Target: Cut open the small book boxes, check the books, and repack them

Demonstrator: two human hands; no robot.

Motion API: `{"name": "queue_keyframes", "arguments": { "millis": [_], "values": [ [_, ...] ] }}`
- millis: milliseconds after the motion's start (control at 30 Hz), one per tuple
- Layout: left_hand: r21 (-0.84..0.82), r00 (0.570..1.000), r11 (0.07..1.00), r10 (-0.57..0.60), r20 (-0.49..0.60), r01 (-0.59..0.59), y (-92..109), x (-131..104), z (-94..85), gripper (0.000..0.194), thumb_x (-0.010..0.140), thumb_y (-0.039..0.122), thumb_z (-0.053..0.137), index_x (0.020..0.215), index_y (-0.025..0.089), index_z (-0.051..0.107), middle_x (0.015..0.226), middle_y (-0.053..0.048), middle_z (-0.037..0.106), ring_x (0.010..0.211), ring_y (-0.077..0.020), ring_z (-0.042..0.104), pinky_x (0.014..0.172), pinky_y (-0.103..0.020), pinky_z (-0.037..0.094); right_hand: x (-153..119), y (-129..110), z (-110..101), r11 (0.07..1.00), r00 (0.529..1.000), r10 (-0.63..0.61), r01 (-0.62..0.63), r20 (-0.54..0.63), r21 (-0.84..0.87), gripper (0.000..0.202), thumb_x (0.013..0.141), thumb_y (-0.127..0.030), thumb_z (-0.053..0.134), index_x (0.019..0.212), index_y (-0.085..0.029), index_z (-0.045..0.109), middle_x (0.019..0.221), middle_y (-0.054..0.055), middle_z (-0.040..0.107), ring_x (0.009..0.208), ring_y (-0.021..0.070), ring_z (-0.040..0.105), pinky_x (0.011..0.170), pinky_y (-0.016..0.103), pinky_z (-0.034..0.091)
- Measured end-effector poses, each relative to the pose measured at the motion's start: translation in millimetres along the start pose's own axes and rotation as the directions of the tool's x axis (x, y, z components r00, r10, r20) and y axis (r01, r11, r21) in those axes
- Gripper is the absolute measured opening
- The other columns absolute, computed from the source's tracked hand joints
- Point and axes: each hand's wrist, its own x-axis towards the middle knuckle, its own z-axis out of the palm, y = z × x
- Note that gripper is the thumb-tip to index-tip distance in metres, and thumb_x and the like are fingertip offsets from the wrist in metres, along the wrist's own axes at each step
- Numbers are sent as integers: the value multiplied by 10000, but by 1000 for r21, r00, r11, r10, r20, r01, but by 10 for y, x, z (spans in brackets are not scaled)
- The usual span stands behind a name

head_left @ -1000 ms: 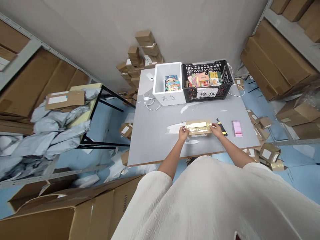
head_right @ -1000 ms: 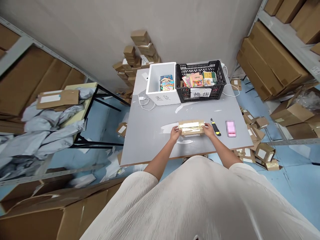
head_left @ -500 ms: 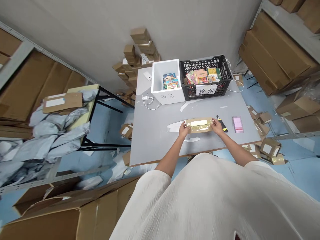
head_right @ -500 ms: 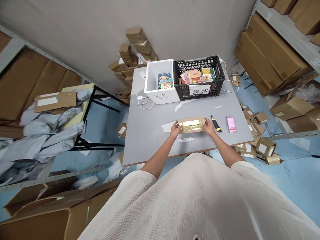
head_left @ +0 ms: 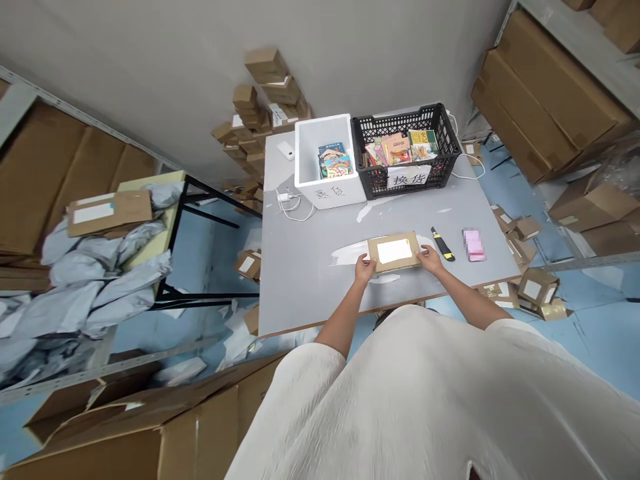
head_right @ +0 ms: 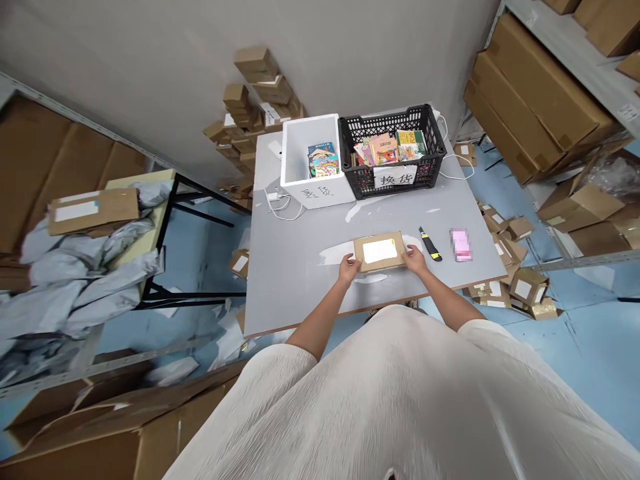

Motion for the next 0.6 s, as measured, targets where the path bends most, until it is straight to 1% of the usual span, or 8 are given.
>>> {"name": "queue_keyframes", "arguments": {
  "millis": [100,167,233,267,400,500,600],
  "values": [
    [-17,1000,1000,2,-5,-2,-4,36,4,534,859,302,826,1353,197,653,991,-43,698,939,-204,711,901,-340,576,19,5,0,1000,1000,6,-6,-5,-6,529,840,-463,726,1303,-208,729,1001,76,796,1031,299,744,1036,448,573],
    [-27,1000,1000,-3,-2,3,-3,52,8,526,847,301,836,1335,199,668,993,-50,701,935,-207,714,897,-348,587,33,2,2,1000,1000,1,-1,-7,-9,505,832,-459,730,1271,-210,746,992,74,800,1038,300,747,1053,459,571],
    [-41,1000,999,-3,4,4,-6,56,17,536,839,308,845,1337,210,674,1038,-64,711,956,-210,719,909,-357,596,43,-4,11,1000,1000,-8,8,-22,-12,487,828,-445,728,1254,-210,760,1054,85,810,1094,306,744,1097,479,556],
    [-51,1000,999,2,6,-2,-7,56,24,553,834,308,848,1350,217,671,1086,-76,718,984,-213,722,924,-362,598,46,-11,19,1000,999,-11,11,-30,-7,493,825,-431,726,1264,-208,762,1118,98,812,1122,308,742,1118,487,548],
    [-110,998,992,60,18,-57,25,61,53,724,814,254,834,1497,241,591,1381,-143,695,1220,-241,692,1045,-389,573,68,-93,82,996,999,-52,53,-15,65,647,803,-352,727,1433,-206,705,1425,137,741,1186,319,740,1142,493,553],
    [-144,992,986,95,77,-83,93,72,60,868,799,203,803,1608,246,492,1519,-163,644,1336,-254,650,1132,-419,530,92,-182,144,989,994,-105,104,7,103,775,791,-312,714,1555,-221,617,1471,123,723,1253,321,721,1166,489,544],
    [-155,988,986,88,130,-68,184,70,54,975,775,163,799,1667,252,417,1565,-173,617,1329,-252,664,1133,-416,531,107,-246,177,992,998,-55,53,8,115,872,776,-299,705,1625,-195,537,1473,147,716,1256,312,728,1156,479,547]
  ]
}}
